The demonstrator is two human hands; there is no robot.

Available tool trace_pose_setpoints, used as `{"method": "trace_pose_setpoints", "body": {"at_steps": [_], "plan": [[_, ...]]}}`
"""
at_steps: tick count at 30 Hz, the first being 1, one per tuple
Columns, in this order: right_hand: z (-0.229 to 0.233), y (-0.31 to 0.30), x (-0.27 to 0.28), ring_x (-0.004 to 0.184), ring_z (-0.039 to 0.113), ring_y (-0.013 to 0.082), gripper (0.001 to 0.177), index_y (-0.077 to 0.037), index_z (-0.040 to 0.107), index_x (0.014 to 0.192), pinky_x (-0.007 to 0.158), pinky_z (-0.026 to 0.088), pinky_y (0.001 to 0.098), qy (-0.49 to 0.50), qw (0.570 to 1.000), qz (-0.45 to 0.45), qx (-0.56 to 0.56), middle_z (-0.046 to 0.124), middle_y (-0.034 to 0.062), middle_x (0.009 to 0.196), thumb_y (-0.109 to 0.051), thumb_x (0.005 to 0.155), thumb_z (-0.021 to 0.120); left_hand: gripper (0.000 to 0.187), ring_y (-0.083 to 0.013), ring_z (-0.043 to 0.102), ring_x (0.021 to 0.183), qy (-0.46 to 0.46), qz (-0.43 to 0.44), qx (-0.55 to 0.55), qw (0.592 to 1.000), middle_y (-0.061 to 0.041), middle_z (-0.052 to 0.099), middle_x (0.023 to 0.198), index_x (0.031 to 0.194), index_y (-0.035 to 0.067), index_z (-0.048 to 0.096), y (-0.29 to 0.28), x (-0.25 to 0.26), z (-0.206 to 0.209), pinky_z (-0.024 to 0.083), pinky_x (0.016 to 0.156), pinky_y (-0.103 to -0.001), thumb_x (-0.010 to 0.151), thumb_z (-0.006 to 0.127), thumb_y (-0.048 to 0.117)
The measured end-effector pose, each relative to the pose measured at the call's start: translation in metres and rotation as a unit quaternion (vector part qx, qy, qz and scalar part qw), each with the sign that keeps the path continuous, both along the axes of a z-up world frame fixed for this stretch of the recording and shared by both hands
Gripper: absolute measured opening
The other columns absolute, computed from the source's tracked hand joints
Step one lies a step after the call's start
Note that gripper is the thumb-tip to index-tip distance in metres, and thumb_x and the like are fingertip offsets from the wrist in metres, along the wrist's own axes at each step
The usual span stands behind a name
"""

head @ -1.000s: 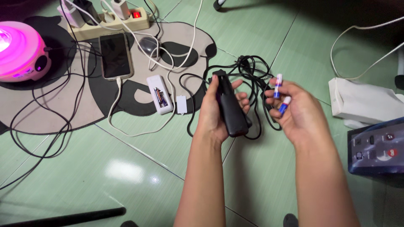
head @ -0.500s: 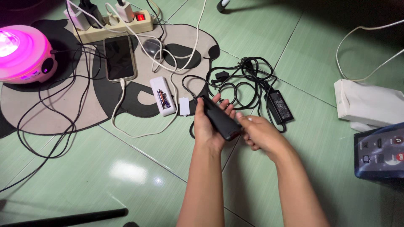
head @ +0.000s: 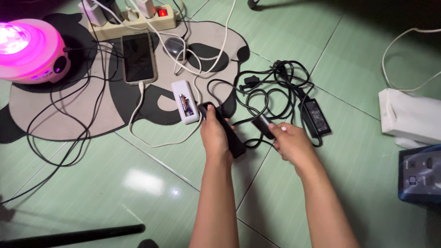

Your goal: The person removes two AA batteries from a black remote control, places them on the floor, and then plugs a power adapter into a laptop on a nearby table.

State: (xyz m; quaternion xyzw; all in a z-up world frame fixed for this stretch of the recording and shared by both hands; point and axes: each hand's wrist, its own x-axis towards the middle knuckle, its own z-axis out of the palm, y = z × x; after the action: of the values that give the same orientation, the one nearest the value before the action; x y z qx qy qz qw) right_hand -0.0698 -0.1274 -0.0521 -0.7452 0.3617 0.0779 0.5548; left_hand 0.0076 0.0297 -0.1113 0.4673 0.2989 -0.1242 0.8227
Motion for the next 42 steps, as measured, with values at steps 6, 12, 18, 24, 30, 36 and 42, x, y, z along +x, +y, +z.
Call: {"method": "trace_pose_setpoints", "body": {"at_steps": [6, 12, 18, 24, 30, 36, 42], "plan": [[-0.022, 0.006, 0.008, 0.053, 0.048, 0.0092, 0.023, -0.007, 0.067, 0.09, 0.045, 0.035, 0.0264, 0.015, 0.999, -0.046, -0.004, 0.057, -0.001, 0.064, -0.03, 0.096, 0.065, 0.038, -0.0226, 0.066, 0.082, -0.091, -0.039, 0.267, 0.959, -0.012, 0.067, 0.091, 0.122, 0.0, 0.053, 0.015, 0.004, 0.001, 0.053, 0.077, -0.038, 0.092, 0.061, 0.022], [-0.041, 0.016, 0.023, 0.053, 0.052, 0.0101, 0.025, -0.004, 0.068, 0.093, 0.044, 0.038, 0.0269, 0.002, 0.998, -0.05, -0.023, 0.062, 0.0016, 0.067, -0.029, 0.097, 0.066, 0.034, -0.0257, 0.07, 0.083, -0.164, -0.118, 0.387, 0.9, -0.015, 0.072, 0.095, 0.115, 0.002, 0.068, -0.004, -0.008, 0.018, 0.055, 0.079, -0.04, 0.085, 0.075, 0.014], [-0.05, 0.016, 0.043, 0.05, 0.052, 0.0116, 0.029, -0.001, 0.067, 0.091, 0.044, 0.039, 0.0311, -0.035, 0.997, -0.053, -0.042, 0.072, 0.0038, 0.072, -0.029, 0.098, 0.064, 0.034, -0.0254, 0.073, 0.079, -0.096, -0.07, 0.368, 0.922, -0.011, 0.074, 0.088, 0.111, 0.002, 0.065, -0.013, -0.012, 0.022, 0.056, 0.075, -0.038, 0.08, 0.078, 0.007], [-0.068, 0.015, 0.067, 0.068, 0.074, 0.0187, 0.032, -0.004, 0.074, 0.091, 0.069, 0.054, 0.0363, -0.042, 0.972, 0.049, -0.225, 0.077, 0.0068, 0.073, -0.034, 0.096, 0.064, 0.035, -0.0299, 0.074, 0.085, -0.093, -0.046, 0.388, 0.916, -0.014, 0.076, 0.092, 0.113, 0.002, 0.064, -0.013, -0.013, 0.003, 0.056, 0.079, -0.041, 0.079, 0.07, 0.0], [-0.065, 0.029, 0.089, 0.088, 0.071, 0.0369, 0.032, -0.006, 0.076, 0.099, 0.079, 0.054, 0.0461, -0.042, 0.941, 0.063, -0.331, 0.074, 0.0181, 0.091, -0.037, 0.094, 0.068, 0.027, -0.0343, 0.073, 0.091, -0.14, -0.019, 0.423, 0.895, -0.019, 0.074, 0.098, 0.106, -0.002, 0.067, -0.017, -0.024, 0.0, 0.055, 0.084, -0.043, 0.08, 0.072, 0.001], [-0.029, 0.048, 0.11, 0.085, 0.07, 0.0346, 0.026, -0.013, 0.077, 0.096, 0.074, 0.055, 0.0473, -0.004, 0.937, 0.063, -0.343, 0.074, 0.0133, 0.091, -0.037, 0.089, 0.072, 0.028, -0.035, 0.07, 0.089, -0.087, -0.048, 0.414, 0.905, -0.019, 0.071, 0.095, 0.105, -0.002, 0.064, -0.012, -0.033, 0.009, 0.053, 0.083, -0.046, 0.08, 0.075, 0.006], [-0.028, 0.048, 0.134, 0.057, 0.07, 0.0153, 0.028, -0.007, 0.077, 0.088, 0.06, 0.056, 0.0349, -0.006, 0.956, 0.144, -0.253, 0.073, 0.0046, 0.065, -0.033, 0.096, 0.07, 0.03, -0.0346, 0.069, 0.092, -0.086, -0.043, 0.421, 0.902, -0.019, 0.068, 0.1, 0.105, -0.001, 0.064, -0.011, -0.036, 0.01, 0.052, 0.085, -0.045, 0.078, 0.075, 0.007]]}}
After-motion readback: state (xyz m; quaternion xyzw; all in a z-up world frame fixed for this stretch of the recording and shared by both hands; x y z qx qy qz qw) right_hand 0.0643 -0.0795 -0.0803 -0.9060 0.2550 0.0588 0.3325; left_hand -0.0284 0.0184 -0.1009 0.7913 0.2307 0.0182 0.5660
